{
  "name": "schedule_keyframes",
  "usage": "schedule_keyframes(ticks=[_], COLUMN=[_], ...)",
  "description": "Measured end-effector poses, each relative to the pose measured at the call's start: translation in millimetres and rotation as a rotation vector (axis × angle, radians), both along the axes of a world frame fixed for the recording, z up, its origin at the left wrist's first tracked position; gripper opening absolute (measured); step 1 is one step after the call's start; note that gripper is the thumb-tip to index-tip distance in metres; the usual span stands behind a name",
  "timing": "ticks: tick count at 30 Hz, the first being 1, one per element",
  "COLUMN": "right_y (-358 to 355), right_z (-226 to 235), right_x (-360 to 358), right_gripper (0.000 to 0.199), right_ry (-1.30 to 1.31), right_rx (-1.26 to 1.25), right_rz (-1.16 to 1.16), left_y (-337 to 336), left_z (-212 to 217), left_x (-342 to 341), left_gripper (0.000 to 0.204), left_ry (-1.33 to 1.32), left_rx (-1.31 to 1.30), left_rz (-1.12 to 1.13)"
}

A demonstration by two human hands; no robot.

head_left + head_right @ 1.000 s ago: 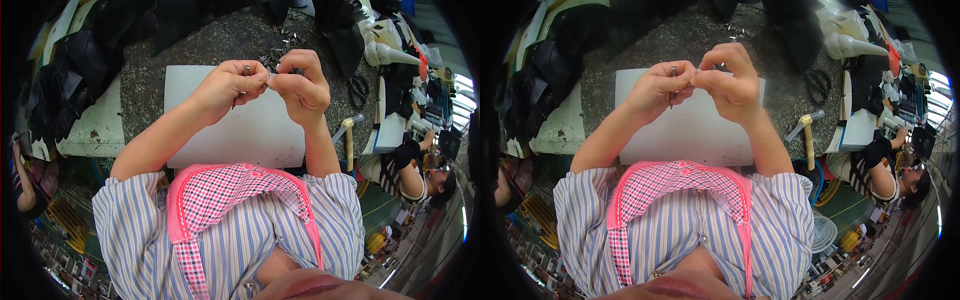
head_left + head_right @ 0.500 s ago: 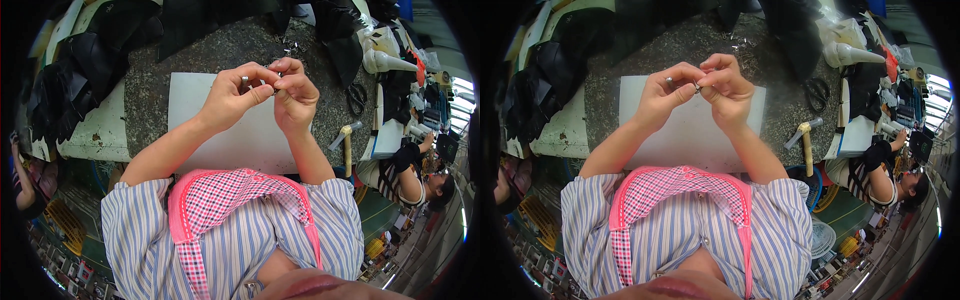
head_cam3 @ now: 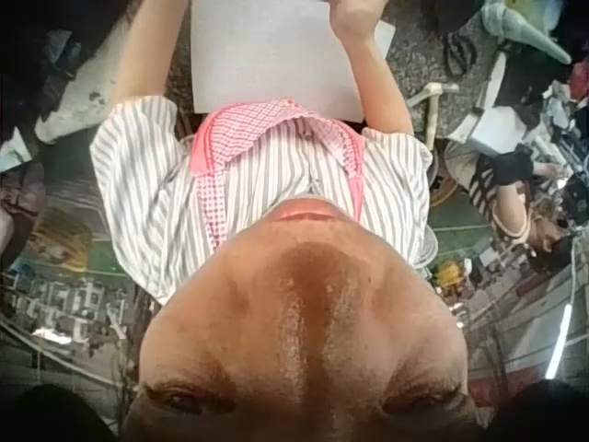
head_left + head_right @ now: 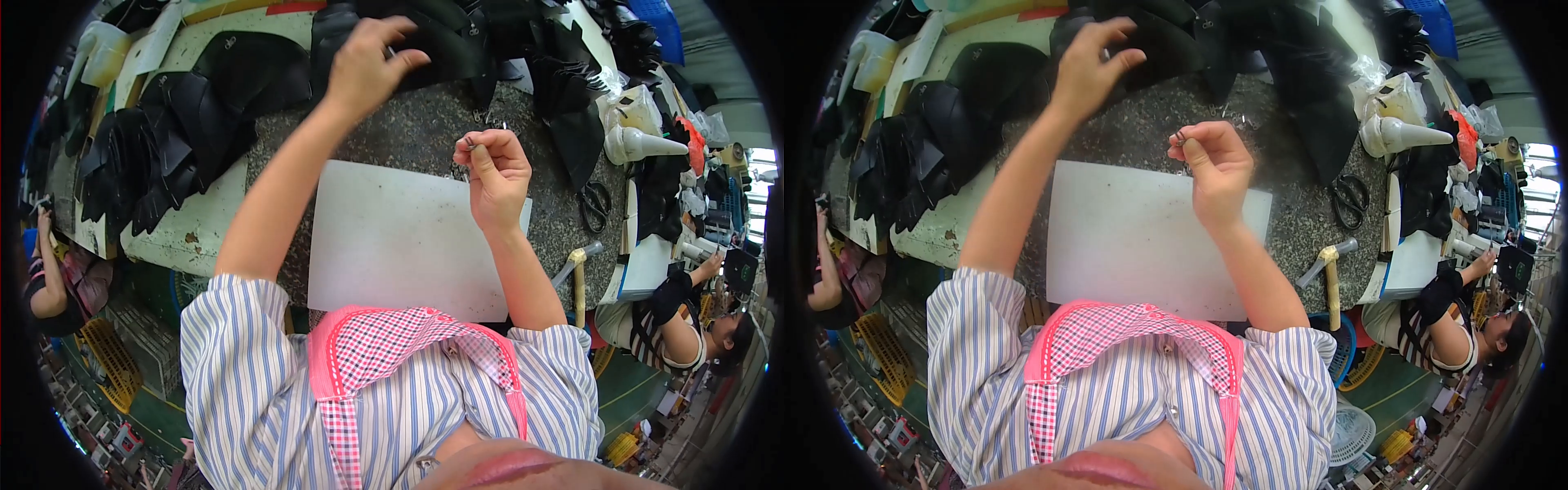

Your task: Attaching metal eyelets to leather shoe components using a manual setting tool.

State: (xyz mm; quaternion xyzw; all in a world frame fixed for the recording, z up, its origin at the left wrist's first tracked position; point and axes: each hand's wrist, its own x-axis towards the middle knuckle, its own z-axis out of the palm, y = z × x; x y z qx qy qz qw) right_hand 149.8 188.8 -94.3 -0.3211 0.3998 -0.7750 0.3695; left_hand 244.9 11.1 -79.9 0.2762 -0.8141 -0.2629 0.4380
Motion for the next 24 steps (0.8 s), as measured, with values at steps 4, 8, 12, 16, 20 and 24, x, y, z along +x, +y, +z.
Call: schedule_keyframes(ticks=[4, 8, 12, 16, 20, 24], right_y=[-6, -7, -27, -33, -24, -15], right_z=[6, 35, 61, 61, 51, 48], right_x=[-4, -14, -19, -18, -19, -16], right_gripper=[0.008, 0.016, 0.014, 0.015, 0.015, 0.014], right_ry=[0.159, 0.403, 0.716, 0.887, 0.719, 0.601], right_rx=[0.093, 0.082, -0.076, -0.133, -0.101, -0.036], right_rz=[0.069, -0.019, -0.074, -0.163, -0.068, -0.016], left_y=[-57, -29, 24, 37, 47, 51], left_z=[-29, 13, 80, 72, 68, 73], left_x=[8, 13, 34, 37, 39, 40], left_gripper=[0.047, 0.033, 0.033, 0.031, 0.031, 0.032], left_ry=[-0.27, -0.272, -0.352, -0.248, -0.204, -0.41], left_rx=[-0.169, -0.064, 0.1, 0.415, 0.527, 0.556], left_rz=[0.261, 0.071, -0.326, -0.595, -0.638, -0.634])
